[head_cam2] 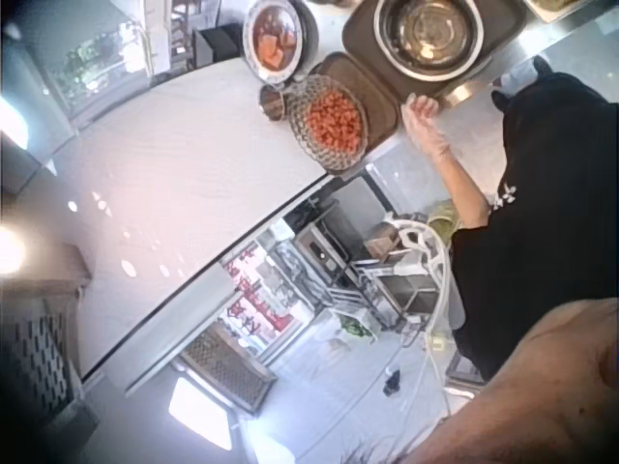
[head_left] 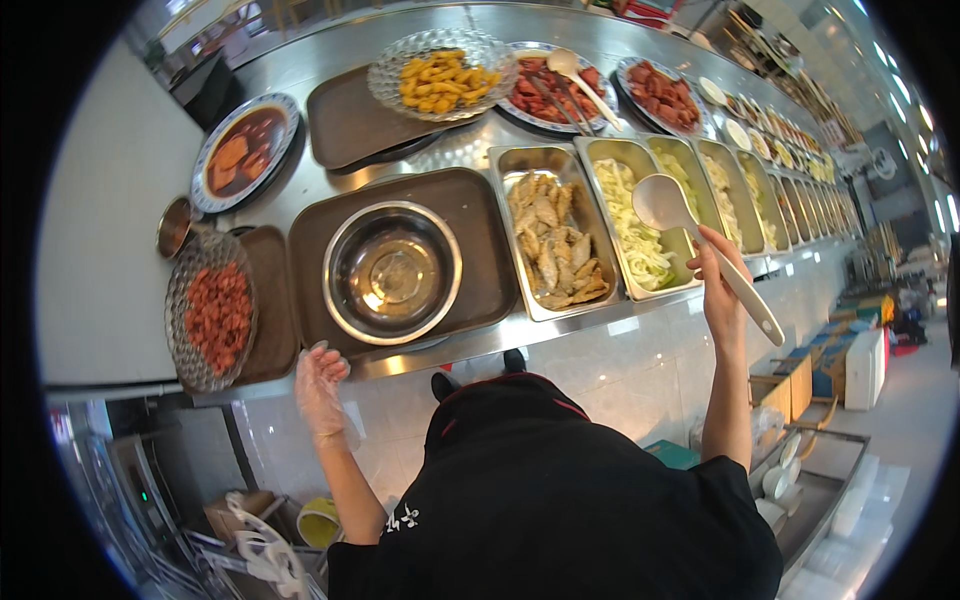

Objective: The person scoops diced meat and fried cubes from glass bowls into a metal bowl, mixes them, and places the bowl on a tray. They then retrieve a receipt, open a white cooler, and pack a small container with a fried egg into a red cooler.

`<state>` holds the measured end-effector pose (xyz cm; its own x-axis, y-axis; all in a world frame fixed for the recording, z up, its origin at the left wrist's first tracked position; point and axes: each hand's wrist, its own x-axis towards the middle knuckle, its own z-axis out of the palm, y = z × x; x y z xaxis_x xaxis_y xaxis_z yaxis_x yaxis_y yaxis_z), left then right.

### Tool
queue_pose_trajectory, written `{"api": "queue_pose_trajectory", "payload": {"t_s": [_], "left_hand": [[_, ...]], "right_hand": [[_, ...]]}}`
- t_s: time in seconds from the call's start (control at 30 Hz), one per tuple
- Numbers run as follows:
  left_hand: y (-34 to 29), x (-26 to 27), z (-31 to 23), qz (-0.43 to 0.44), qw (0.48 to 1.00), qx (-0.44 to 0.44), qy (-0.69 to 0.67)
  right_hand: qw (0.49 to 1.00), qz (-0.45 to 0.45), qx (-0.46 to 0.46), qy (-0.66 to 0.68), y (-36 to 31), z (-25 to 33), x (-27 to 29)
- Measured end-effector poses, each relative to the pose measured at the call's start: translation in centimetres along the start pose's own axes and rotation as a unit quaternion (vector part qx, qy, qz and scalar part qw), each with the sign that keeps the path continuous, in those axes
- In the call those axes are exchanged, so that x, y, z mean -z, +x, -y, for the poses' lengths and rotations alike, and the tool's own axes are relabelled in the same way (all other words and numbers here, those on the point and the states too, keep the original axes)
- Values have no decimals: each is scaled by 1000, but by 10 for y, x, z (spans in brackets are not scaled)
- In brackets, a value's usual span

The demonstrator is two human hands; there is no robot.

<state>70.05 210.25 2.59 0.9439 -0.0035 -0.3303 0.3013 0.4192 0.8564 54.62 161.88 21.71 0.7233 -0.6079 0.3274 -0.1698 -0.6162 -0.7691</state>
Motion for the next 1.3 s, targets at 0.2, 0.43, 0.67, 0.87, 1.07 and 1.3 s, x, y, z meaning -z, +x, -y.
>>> {"api": "queue_pose_trajectory", "payload": {"t_s": [0.2,0.43,0.67,0.87,1.07,1.3], "left_hand": [[19,-27,3,-15,1000,-2,-6],[15,-42,12,-25,999,-26,-1],[-4,-58,32,-74,996,-55,-5],[-24,-65,49,-114,990,-84,-6],[-31,-78,51,-148,986,-79,-27],[-36,-81,53,-158,985,-60,-33]], "right_hand": [[980,146,42,-126,1,-37,29],[974,71,121,-178,34,-75,5],[970,101,160,-155,64,-93,-5],[964,152,180,-119,79,-100,-5],[943,175,232,-163,89,-108,-9],[949,170,211,-158,87,-111,-11]]}}
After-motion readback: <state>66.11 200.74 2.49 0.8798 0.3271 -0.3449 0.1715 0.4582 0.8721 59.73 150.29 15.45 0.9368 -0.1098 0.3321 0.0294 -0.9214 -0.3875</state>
